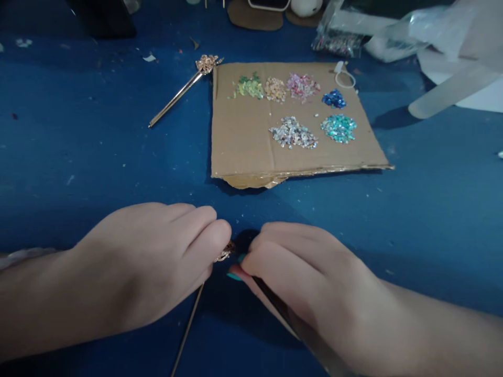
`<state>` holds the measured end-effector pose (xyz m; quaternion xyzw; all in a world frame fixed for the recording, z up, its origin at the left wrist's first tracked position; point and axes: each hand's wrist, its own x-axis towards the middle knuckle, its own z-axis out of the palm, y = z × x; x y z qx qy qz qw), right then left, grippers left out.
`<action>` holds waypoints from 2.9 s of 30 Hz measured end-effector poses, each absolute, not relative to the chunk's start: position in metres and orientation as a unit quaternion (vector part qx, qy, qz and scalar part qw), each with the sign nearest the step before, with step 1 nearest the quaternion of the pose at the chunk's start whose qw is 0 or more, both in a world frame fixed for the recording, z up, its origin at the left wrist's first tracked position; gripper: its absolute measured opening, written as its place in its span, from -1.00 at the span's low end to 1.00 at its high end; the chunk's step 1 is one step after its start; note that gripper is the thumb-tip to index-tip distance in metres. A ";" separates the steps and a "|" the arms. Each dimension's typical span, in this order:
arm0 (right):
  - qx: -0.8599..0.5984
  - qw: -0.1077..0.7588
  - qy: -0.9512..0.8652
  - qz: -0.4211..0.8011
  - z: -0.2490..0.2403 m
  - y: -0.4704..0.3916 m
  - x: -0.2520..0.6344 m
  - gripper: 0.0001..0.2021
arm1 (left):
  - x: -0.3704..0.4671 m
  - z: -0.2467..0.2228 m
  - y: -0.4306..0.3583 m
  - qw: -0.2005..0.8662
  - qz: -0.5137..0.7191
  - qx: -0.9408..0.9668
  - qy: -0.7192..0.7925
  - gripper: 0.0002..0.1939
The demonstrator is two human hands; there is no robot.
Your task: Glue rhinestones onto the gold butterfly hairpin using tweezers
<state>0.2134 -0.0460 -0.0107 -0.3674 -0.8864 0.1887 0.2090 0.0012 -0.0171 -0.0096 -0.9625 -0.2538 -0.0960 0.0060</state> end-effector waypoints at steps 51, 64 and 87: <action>-0.365 0.227 -0.889 0.156 -0.012 -0.047 0.211 -0.80 | -0.001 -0.014 -0.016 -0.008 -0.077 -0.967 -0.244 -0.85; -0.464 0.222 -0.776 0.365 -0.004 -0.032 0.213 -0.93 | -0.006 0.005 -0.001 -0.173 -0.016 -0.960 -0.221 -0.92; -0.432 0.297 -0.803 0.285 -0.014 -0.042 0.206 -0.85 | -0.001 -0.004 -0.007 -0.197 -0.031 -0.920 -0.339 -0.93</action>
